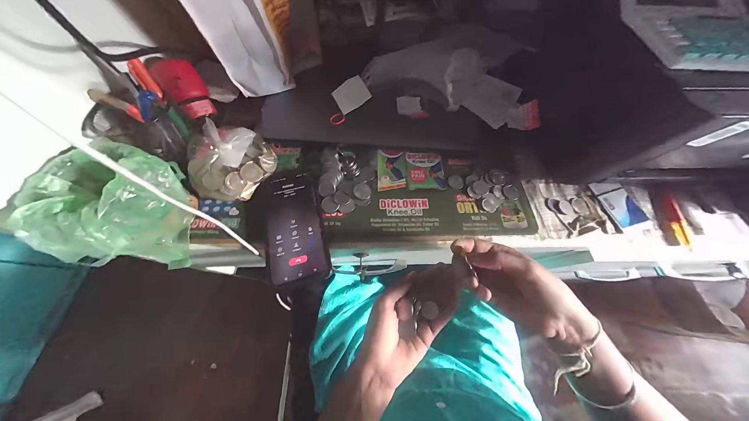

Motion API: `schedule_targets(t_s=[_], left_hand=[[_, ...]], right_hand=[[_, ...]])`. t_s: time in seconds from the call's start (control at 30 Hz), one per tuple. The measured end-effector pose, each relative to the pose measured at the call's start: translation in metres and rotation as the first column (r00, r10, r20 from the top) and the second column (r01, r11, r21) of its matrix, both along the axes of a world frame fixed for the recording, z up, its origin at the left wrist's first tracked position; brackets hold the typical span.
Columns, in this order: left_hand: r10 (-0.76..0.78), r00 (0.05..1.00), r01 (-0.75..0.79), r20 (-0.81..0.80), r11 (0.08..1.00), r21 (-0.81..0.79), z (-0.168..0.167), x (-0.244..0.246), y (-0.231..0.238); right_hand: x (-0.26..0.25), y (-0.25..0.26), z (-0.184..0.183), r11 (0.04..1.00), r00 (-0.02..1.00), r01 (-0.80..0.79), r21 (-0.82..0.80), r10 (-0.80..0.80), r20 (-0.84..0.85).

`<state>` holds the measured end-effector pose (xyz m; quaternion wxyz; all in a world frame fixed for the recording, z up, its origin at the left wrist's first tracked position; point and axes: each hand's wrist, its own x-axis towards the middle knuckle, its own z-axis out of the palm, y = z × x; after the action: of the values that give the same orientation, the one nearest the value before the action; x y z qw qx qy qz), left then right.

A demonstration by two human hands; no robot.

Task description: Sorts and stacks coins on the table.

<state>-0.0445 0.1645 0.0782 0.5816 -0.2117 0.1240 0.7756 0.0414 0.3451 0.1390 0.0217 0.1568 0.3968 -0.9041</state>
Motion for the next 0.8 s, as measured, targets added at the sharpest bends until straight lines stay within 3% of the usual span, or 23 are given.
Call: schedule_targets(t_s=[0.1, 0.17, 0.23, 0.27, 0.33, 0.4, 0.47, 0.53, 0.7, 0.8], left_hand=[[-0.013, 1.0, 0.014, -0.008, 0.999, 0.042, -0.001, 0.0, 0.0], [-0.022, 1.0, 0.022, -0.01, 0.998, 0.053, -0.001, 0.0, -0.002], [-0.032, 0.999, 0.033, -0.018, 0.997, 0.063, -0.002, 0.0, -0.003], [-0.034, 0.999, 0.035, -0.015, 0.997, 0.067, -0.003, 0.0, -0.004], [-0.034, 0.999, 0.034, 0.0, 0.996, 0.081, -0.005, 0.0, -0.006], [-0.034, 0.999, 0.033, 0.007, 0.995, 0.091, -0.007, 0.001, -0.006], [-0.033, 0.999, 0.032, 0.005, 0.996, 0.088, -0.007, 0.001, -0.007], [-0.028, 1.0, 0.027, 0.002, 0.996, 0.086, -0.007, 0.0, -0.007], [-0.027, 1.0, 0.027, -0.004, 0.997, 0.074, -0.008, 0.0, -0.008], [-0.029, 1.0, 0.029, 0.001, 0.996, 0.08, -0.007, 0.001, -0.007]], right_hand=[[-0.006, 0.016, 0.014, 0.993, 0.993, 0.12, -0.004, -0.12, 0.01], [-0.013, 0.033, 0.018, 0.965, 0.979, 0.203, 0.167, -0.202, -0.021], [-0.019, 0.056, 0.019, 0.851, 0.968, 0.24, 0.468, -0.247, -0.047], [-0.021, 0.07, 0.02, 0.736, 0.973, 0.203, 0.645, -0.226, -0.049], [-0.025, 0.095, 0.022, 0.387, 0.988, 0.067, 0.919, -0.153, -0.007], [-0.027, 0.106, 0.024, 0.033, 0.987, -0.032, 0.999, -0.156, 0.037], [-0.028, 0.109, 0.027, -0.141, 0.984, -0.063, 0.988, -0.172, 0.038], [-0.028, 0.108, 0.033, -0.19, 0.976, -0.059, 0.98, -0.217, 0.017], [-0.024, 0.11, 0.038, -0.165, 0.964, 0.033, 0.986, -0.254, -0.075], [-0.025, 0.106, 0.042, -0.241, 0.968, -0.017, 0.97, -0.245, -0.044]])
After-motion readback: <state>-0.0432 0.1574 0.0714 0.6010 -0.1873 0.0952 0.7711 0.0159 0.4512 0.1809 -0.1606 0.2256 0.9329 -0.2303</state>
